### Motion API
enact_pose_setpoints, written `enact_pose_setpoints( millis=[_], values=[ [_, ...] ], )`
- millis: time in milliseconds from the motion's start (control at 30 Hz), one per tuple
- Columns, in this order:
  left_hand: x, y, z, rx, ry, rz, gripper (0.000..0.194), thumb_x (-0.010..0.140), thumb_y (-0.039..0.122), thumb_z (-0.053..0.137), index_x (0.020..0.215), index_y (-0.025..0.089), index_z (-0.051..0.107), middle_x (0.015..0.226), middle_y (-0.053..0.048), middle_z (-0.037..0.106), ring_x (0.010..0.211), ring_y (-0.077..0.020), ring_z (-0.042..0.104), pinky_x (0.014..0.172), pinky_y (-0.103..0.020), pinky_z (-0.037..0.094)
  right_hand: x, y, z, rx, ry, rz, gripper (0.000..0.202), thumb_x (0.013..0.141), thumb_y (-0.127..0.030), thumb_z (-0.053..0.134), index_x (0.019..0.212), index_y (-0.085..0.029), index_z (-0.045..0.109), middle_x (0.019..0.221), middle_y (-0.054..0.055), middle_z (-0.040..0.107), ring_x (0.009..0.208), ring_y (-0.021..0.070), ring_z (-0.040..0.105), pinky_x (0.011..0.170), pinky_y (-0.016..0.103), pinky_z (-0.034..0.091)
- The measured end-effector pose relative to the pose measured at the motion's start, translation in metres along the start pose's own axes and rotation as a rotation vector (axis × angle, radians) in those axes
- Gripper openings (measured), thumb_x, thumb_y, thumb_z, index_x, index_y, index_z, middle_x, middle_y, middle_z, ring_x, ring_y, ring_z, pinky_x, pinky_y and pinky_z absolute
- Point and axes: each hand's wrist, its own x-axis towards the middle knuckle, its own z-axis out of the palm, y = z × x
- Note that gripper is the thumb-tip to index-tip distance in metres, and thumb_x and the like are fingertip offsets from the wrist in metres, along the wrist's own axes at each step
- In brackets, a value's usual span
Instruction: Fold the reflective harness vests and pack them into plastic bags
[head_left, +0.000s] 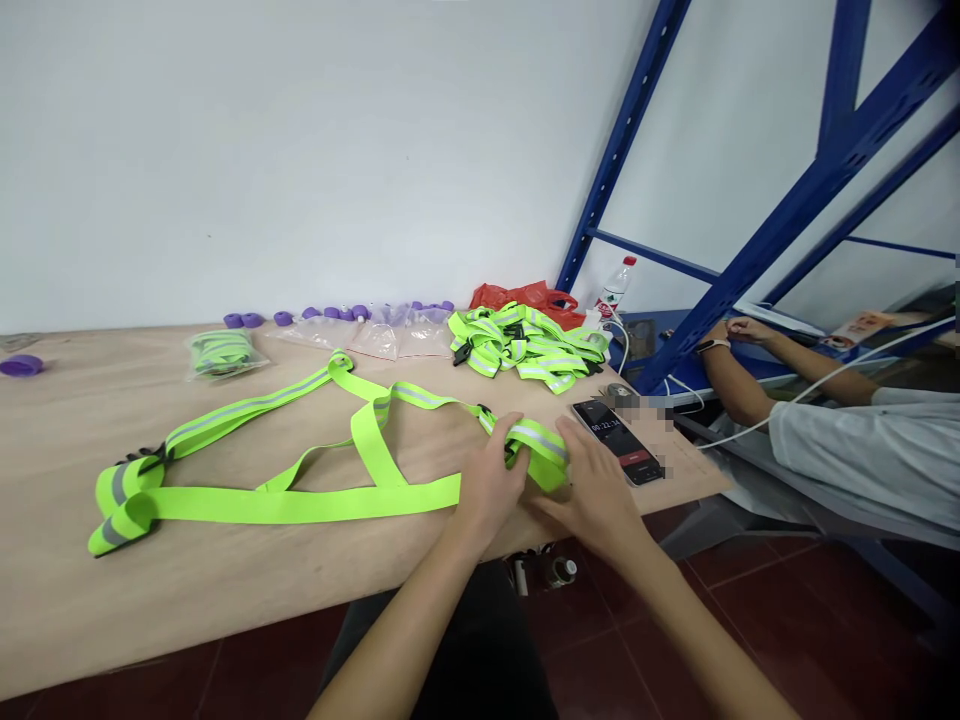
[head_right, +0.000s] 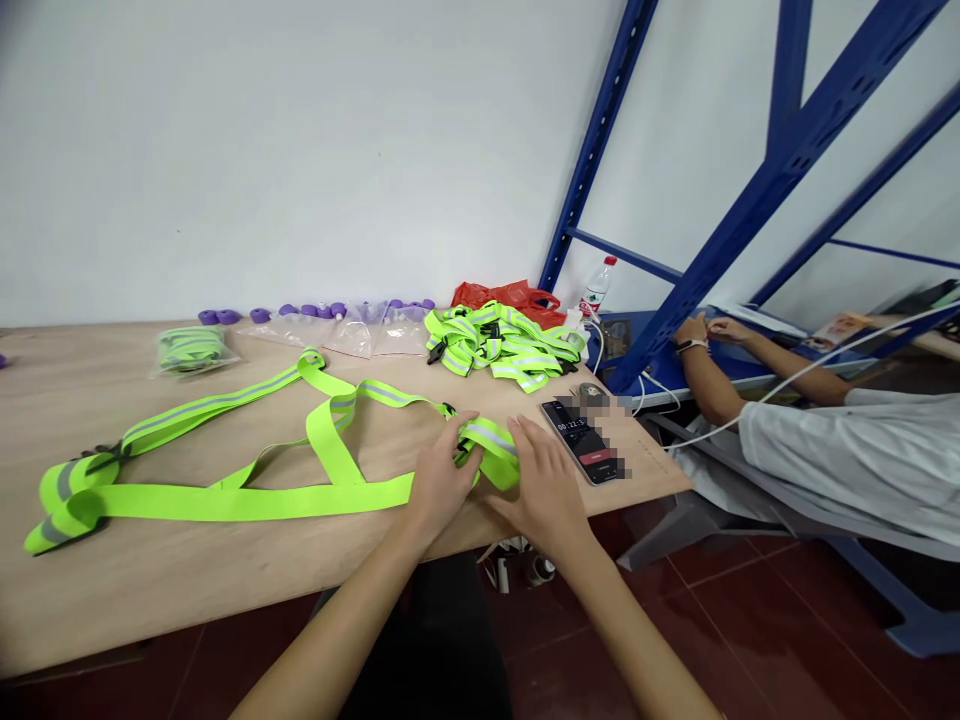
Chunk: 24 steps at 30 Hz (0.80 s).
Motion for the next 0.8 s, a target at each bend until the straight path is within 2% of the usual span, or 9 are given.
enact_pose_setpoints(
  millis=[67, 133, 233, 400, 533, 633, 700, 800],
  values=[
    [-0.001, -0.002, -0.001, -0.03, -0.035, 0.013, 0.046, 0.091, 0.022, 0.059, 0.136, 0.025, 0.053, 0.115, -0.006, 0.071, 0.098, -0.024, 0.067, 0.087, -0.035, 0.052, -0.003, -0.004, 0.006, -0.004, -0.035, 0.02, 0.074, 0.087, -0.034, 0.062, 0.152, -0.021, 0.03, 0.147, 0.02, 0.051, 0.133, 0.0378, 0.051, 0.106, 0.055, 0.044],
    [-0.002, -0.005, -0.004, -0.03, -0.106, 0.032, 0.057, 0.087, 0.027, 0.068, 0.141, 0.026, 0.05, 0.115, -0.005, 0.07, 0.098, -0.0239, 0.066, 0.086, -0.035, 0.052, -0.002, 0.0, 0.006, 0.048, -0.074, 0.034, 0.063, 0.088, -0.023, 0.054, 0.148, -0.022, 0.038, 0.142, 0.017, 0.056, 0.128, 0.0342, 0.056, 0.104, 0.051, 0.048],
    [-0.005, -0.008, -0.011, 0.021, -0.226, 0.069, 0.073, 0.079, 0.029, 0.078, 0.145, 0.026, 0.047, 0.113, -0.006, 0.07, 0.098, -0.0254, 0.065, 0.085, -0.035, 0.052, 0.004, 0.013, -0.002, 0.168, -0.098, 0.036, 0.054, 0.087, -0.016, 0.046, 0.14, -0.025, 0.049, 0.137, 0.013, 0.06, 0.127, 0.0294, 0.057, 0.105, 0.048, 0.048],
    [-0.009, -0.007, -0.019, 0.033, -0.282, 0.119, 0.06, 0.085, 0.026, 0.069, 0.142, 0.028, 0.05, 0.117, -0.007, 0.069, 0.103, -0.0272, 0.064, 0.086, -0.035, 0.051, 0.021, 0.031, -0.018, 0.365, -0.157, 0.01, 0.046, 0.085, -0.015, 0.043, 0.124, -0.025, 0.062, 0.13, 0.01, 0.063, 0.123, 0.0261, 0.061, 0.106, 0.045, 0.047],
    [-0.011, -0.004, -0.02, -0.064, -0.28, 0.076, 0.049, 0.089, 0.026, 0.062, 0.137, 0.027, 0.054, 0.099, -0.004, 0.068, 0.093, -0.0233, 0.064, 0.08, -0.031, 0.049, 0.041, 0.038, -0.021, 0.428, -0.167, 0.089, 0.034, 0.087, -0.021, 0.047, 0.119, -0.024, 0.058, 0.124, 0.009, 0.066, 0.115, 0.0246, 0.064, 0.097, 0.041, 0.053],
    [-0.008, -0.006, -0.018, -0.322, -0.28, -0.027, 0.042, 0.09, 0.03, 0.061, 0.131, 0.022, 0.055, 0.069, 0.004, 0.054, 0.066, -0.0151, 0.057, 0.062, -0.023, 0.043, 0.051, 0.041, -0.02, 0.301, -0.118, 0.126, 0.023, 0.09, -0.035, 0.052, 0.111, -0.025, 0.056, 0.118, 0.008, 0.067, 0.11, 0.026, 0.065, 0.087, 0.039, 0.054],
    [-0.005, -0.01, -0.014, -0.498, -0.263, -0.116, 0.04, 0.091, 0.035, 0.059, 0.127, 0.019, 0.054, 0.06, 0.007, 0.044, 0.056, -0.0123, 0.049, 0.054, -0.021, 0.037, 0.051, 0.04, -0.02, 0.15, -0.069, 0.193, 0.027, 0.087, -0.047, 0.059, 0.101, -0.025, 0.056, 0.105, 0.008, 0.068, 0.096, 0.0274, 0.067, 0.073, 0.036, 0.053],
    [-0.001, -0.018, -0.007, -0.653, -0.161, -0.225, 0.035, 0.091, 0.038, 0.058, 0.12, 0.019, 0.055, 0.068, 0.004, 0.053, 0.064, -0.0136, 0.054, 0.061, -0.023, 0.044, 0.036, 0.029, -0.018, 0.094, 0.026, 0.354, 0.035, 0.085, -0.059, 0.061, 0.085, -0.025, 0.054, 0.074, 0.002, 0.063, 0.065, 0.0224, 0.062, 0.058, 0.032, 0.046]
  ],
)
